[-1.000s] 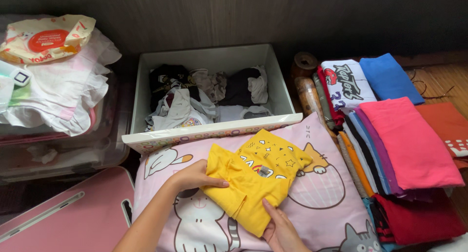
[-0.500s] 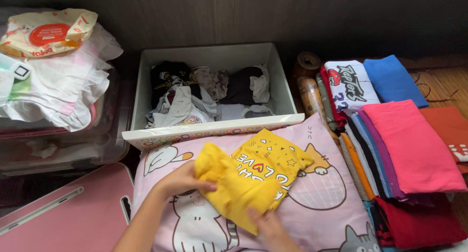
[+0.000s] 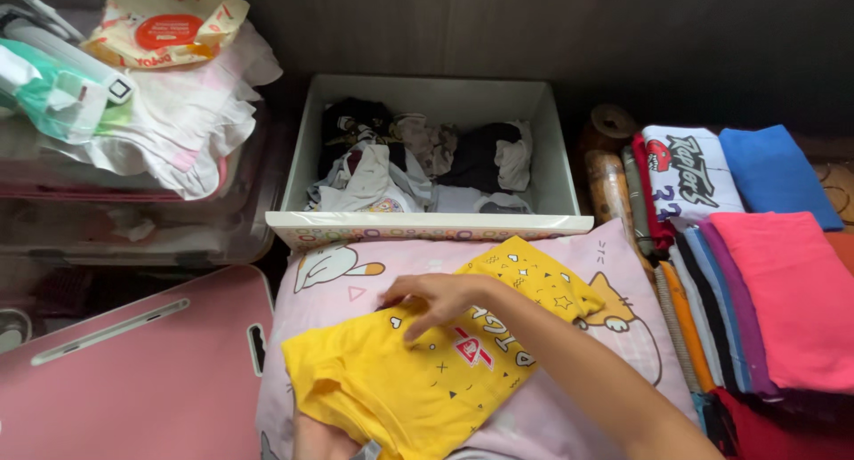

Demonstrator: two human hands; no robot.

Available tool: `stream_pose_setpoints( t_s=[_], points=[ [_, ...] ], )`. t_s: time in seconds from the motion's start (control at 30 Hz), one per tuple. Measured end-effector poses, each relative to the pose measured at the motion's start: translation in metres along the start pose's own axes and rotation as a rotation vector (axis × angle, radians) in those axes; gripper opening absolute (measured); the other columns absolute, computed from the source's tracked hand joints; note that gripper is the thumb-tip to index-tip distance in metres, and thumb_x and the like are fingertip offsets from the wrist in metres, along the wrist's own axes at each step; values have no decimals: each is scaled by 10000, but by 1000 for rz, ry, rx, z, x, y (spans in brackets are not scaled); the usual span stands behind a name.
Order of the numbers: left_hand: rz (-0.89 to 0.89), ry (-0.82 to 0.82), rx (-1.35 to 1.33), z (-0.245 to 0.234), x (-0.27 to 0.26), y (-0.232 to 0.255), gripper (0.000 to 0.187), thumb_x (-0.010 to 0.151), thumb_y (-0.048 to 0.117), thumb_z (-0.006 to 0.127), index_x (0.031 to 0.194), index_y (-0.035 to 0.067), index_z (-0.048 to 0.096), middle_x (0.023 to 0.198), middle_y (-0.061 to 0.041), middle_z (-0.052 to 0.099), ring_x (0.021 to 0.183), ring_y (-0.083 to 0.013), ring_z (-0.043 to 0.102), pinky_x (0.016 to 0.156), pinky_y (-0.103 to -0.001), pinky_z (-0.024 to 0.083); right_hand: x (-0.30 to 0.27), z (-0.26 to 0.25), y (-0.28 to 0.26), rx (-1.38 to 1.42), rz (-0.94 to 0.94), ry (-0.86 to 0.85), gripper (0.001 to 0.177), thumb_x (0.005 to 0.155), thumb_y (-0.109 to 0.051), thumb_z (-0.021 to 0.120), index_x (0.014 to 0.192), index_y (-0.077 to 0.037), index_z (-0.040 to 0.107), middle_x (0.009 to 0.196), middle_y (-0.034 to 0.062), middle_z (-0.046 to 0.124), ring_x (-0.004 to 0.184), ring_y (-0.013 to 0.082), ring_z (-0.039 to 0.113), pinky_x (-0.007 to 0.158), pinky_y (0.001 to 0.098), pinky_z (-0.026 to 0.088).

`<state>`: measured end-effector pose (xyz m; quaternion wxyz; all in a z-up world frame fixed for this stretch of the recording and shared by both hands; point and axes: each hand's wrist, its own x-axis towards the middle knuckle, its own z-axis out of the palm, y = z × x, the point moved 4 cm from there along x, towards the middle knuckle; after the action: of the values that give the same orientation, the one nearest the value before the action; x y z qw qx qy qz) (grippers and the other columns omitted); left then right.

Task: The person takes several garments from a drawer and folds them by hand one by one, placing each folded item onto a stack to the right.

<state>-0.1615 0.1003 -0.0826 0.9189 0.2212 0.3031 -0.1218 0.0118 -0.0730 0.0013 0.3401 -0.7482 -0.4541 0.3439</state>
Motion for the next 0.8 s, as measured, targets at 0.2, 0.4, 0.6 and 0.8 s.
stream_pose_setpoints(
  t_s=[0.2, 0.4, 0.6, 0.8],
  points=[
    [25, -503, -40, 44, -4, 15, 969, 917, 814, 269, 1478, 41, 431, 1503, -198, 489, 1344, -391, 497, 1090, -556, 408, 20, 10, 34, 555, 262, -510, 617, 874, -247, 825, 1372, 62, 630, 1230, 139, 718, 1094, 201, 671, 953, 319, 529],
    [-10, -563, 19, 113, 56, 41, 1051, 853, 877, 298, 1542, 89, 391, 1547, -173, 457, 1372, -351, 479, 1130, -512, 386, -20, -68, 23, 658, 341, 31, 556, 810, -193, 813, 1311, -43, 626, 1121, 53, 737, 983, 134, 710, 840, 302, 595],
    [-158, -968, -210, 213, 101, -5, 1270, 758, 998, 330, 1596, 44, 336, 1602, -149, 412, 1434, -321, 436, 1194, -471, 353, -77, -171, -22, 854, 56, 492, 450, 890, -164, 747, 1297, -20, 619, 1155, 59, 736, 1015, 118, 726, 884, 293, 599],
    [122, -1178, -156, 295, 92, -9, 1222, 708, 953, 379, 1556, 74, 386, 1599, -98, 440, 1460, -274, 446, 1205, -478, 366, -125, -231, 0, 1023, 37, 907, 303, 956, -244, 732, 1141, -19, 649, 1063, 116, 731, 943, 199, 720, 812, 354, 609]
  ],
)
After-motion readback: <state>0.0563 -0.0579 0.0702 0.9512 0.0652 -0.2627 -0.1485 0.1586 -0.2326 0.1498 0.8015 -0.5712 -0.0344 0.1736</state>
